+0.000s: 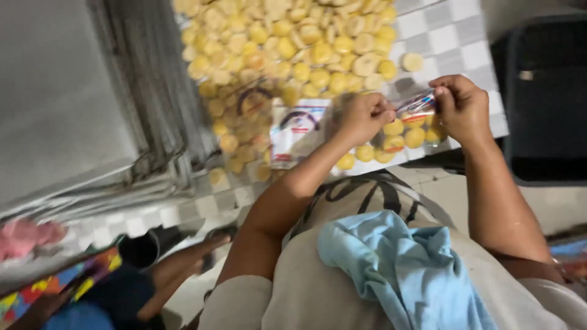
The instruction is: Packing small round pastries into individual plastic bags from a large pile on a table.
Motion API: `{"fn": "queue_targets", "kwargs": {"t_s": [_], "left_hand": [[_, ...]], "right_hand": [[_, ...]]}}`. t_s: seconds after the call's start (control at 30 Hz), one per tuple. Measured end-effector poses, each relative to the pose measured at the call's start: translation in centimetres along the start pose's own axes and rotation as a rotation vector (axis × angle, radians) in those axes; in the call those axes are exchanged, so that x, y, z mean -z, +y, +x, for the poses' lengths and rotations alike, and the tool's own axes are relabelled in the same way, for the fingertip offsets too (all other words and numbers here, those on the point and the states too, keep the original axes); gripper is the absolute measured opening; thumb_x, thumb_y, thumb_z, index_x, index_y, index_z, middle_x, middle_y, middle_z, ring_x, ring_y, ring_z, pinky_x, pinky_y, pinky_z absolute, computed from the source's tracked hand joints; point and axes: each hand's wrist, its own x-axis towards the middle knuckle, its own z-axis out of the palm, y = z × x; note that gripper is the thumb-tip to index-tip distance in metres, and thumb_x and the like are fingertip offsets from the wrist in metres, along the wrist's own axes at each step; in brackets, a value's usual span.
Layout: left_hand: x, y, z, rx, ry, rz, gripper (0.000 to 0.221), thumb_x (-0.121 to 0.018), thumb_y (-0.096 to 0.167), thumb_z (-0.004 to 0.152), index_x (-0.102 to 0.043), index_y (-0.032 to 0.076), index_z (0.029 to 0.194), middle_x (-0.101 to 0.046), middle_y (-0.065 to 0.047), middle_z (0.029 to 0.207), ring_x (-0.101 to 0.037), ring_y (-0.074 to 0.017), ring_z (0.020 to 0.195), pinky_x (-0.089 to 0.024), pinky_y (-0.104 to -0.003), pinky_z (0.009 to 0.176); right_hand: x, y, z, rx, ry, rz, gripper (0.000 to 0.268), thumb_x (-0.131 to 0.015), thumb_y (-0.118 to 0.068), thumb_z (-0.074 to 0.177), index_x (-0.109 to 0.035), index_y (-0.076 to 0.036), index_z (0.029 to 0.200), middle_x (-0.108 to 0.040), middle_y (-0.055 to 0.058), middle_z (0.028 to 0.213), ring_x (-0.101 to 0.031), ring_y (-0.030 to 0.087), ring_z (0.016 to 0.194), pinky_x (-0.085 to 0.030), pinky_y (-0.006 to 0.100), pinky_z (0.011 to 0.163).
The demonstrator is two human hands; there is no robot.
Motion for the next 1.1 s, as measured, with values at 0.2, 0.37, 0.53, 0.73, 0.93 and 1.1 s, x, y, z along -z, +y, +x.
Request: {"fn": "queue_targets", "kwargs": {"t_s": [0.2, 0.37, 0.53, 0.73, 0.93, 1.1], "left_hand": [[-5.8, 1.6, 6.3, 0.019, -0.006, 0.234, 0.010, -0.061, 0.021, 0.077, -0.065, 0.020, 0.067, -0.068, 0.004, 0.063, -0.062, -0.0102, 0.058, -0.043, -0.028, 0.051], [-5.3, 3.0, 14.7, 0.031, 0.139, 0.417, 0.014, -0.056, 0.036, 0.072, -0.065, 0.026, 0.072, -0.070, 0.004, 0.071, -0.065, -0.0136, 0.073, -0.045, -0.030, 0.065], [-2.6, 2.2, 24.2, -0.049, 0.377, 0.389, 0.020, -0.061, 0.029, 0.072, -0.058, 0.018, 0.056, -0.063, -0.001, 0.056, -0.059, -0.0128, 0.059, -0.039, -0.035, 0.052], [0.8, 0.0, 32.0, -0.096, 0.571, 0.303, 0.024, -0.059, 0.026, 0.070, -0.042, 0.018, 0.055, -0.039, 0.006, 0.050, -0.042, -0.0101, 0.052, -0.035, -0.030, 0.049], [1.9, 0.5, 33.9, 0.199, 0.555, 0.469, 0.014, -0.057, 0.024, 0.072, -0.067, 0.013, 0.072, -0.068, -0.005, 0.074, -0.064, -0.0247, 0.077, -0.047, -0.038, 0.067], [1.7, 3.5, 33.2, 0.449, 0.511, 0.391, 0.007, -0.051, 0.014, 0.065, -0.049, 0.012, 0.071, -0.062, -0.010, 0.073, -0.061, -0.0325, 0.074, -0.047, -0.041, 0.065]], "right_hand": [[4.3, 4.9, 2.1, 0.195, 0.191, -0.202, 0.017, -0.049, 0.007, 0.096, -0.063, -0.001, 0.102, -0.064, 0.011, 0.087, -0.060, 0.020, 0.075, -0.045, 0.032, 0.067], [6.3, 7.7, 11.4, 0.318, 0.212, -0.209, 0.013, -0.050, 0.001, 0.096, -0.062, -0.001, 0.097, -0.063, 0.012, 0.085, -0.059, 0.026, 0.075, -0.043, 0.036, 0.067], [5.9, 7.7, 23.0, 0.400, 0.154, -0.118, 0.012, -0.049, -0.001, 0.094, -0.060, -0.004, 0.097, -0.064, 0.012, 0.091, -0.061, 0.029, 0.083, -0.044, 0.037, 0.073], [2.6, 8.9, 32.7, 0.307, 0.109, -0.194, 0.015, -0.051, -0.003, 0.088, -0.061, -0.013, 0.092, -0.067, 0.009, 0.076, -0.062, 0.032, 0.068, -0.045, 0.041, 0.060], [-1.1, 10.6, 36.2, 0.022, -0.037, -0.284, 0.010, -0.046, -0.015, 0.093, -0.055, -0.017, 0.089, -0.061, 0.013, 0.070, -0.057, 0.036, 0.063, -0.040, 0.048, 0.051], [-1.4, 11.3, 36.0, 0.166, 0.023, -0.384, 0.006, -0.056, -0.017, 0.091, -0.061, -0.016, 0.092, -0.066, 0.012, 0.076, -0.060, 0.038, 0.070, -0.042, 0.047, 0.058]]}}
